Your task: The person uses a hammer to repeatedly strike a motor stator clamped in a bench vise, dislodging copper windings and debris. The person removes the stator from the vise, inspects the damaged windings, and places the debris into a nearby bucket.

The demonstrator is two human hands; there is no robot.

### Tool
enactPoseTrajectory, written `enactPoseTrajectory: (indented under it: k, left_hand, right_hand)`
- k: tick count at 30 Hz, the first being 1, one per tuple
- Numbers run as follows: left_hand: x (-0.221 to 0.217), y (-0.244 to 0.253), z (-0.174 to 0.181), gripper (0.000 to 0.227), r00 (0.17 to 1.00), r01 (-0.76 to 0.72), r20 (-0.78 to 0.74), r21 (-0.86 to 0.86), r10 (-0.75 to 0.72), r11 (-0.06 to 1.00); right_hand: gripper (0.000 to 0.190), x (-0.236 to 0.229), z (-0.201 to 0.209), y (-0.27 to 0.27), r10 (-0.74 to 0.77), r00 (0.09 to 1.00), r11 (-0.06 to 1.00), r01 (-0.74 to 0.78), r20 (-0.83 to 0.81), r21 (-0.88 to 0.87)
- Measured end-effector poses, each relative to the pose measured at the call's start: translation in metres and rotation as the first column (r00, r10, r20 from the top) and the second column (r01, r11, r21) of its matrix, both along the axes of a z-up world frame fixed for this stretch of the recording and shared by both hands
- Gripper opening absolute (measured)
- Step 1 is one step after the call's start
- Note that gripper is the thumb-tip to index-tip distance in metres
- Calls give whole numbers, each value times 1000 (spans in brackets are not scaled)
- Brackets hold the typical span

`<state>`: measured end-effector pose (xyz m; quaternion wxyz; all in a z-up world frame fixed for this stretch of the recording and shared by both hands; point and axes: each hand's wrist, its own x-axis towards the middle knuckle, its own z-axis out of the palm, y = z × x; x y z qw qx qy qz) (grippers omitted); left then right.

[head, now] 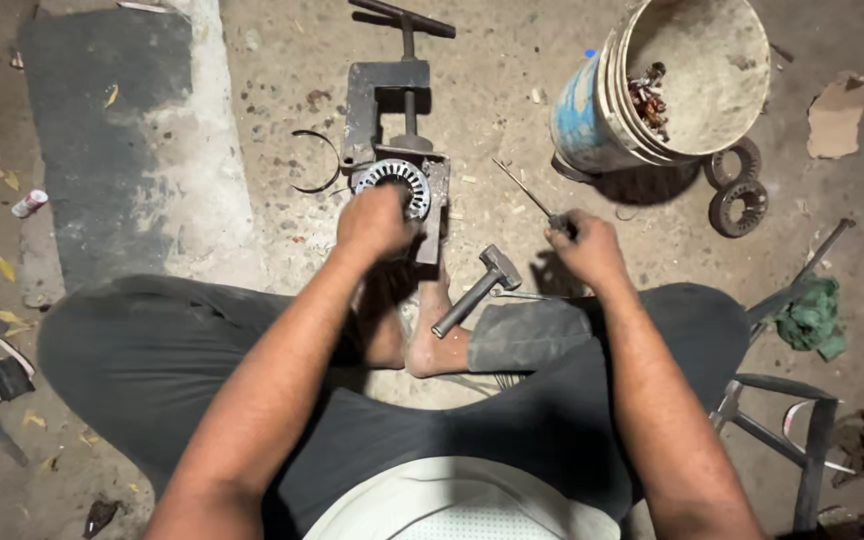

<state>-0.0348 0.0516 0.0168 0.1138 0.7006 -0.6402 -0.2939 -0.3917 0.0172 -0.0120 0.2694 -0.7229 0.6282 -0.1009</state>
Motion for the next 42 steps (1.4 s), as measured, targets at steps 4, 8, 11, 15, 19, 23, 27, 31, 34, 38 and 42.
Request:
enactPoseTrajectory:
  k: [4,8,11,15,19,23,27,31,34,38,42]
  left_hand:
    - [25,-32,1,22,908,-242,-398,-241,132,940]
    - [49,-39,-6,30,317,-331,-881,245,352,911]
    - [59,-40,-6,27,775,-366,-620,-280,124,887]
    - [45,-41,-12,22,424,-429,-817,200,392,881]
    - [34,-33,-16,17,609,-336,-778,-81,152,938]
    - [34,-33,-16,23,712,-289,-701,-241,39,926]
    - [34,-36,-13,24,740,-251,-672,-318,-31,914]
    - [28,-35,-12,21,813,-160,-576,-357,-82,920]
    - [23,-31,-14,20,842,-120,-528,-385,-112,915]
    - [16,-30,-22,17,879,-48,-441,-465,-184,884]
    - [14,-34,-26,20,923,12,-304,-592,-238,806]
  right_hand:
    - [34,17,-34,9,54,981,989,-27,-186,148]
    - [48,58,-75,32,-12,955,936,115,-295,333]
    - [55,89,-101,51,-210,913,811,362,-349,460]
    - [50,101,-125,72,-389,882,759,470,-265,451]
    - [41,98,-133,78,-392,871,680,491,-297,544]
    - [40,100,-133,74,-387,822,586,568,-417,577]
    - [48,96,-144,73,-357,802,555,594,-478,582]
    - [43,82,-167,77,-295,851,670,509,-435,540]
    - [28,73,-182,79,-408,819,631,572,-403,524]
    - [14,71,-161,72,-872,487,329,659,-51,676]
    - [20,97,-78,47,-879,440,421,535,184,733]
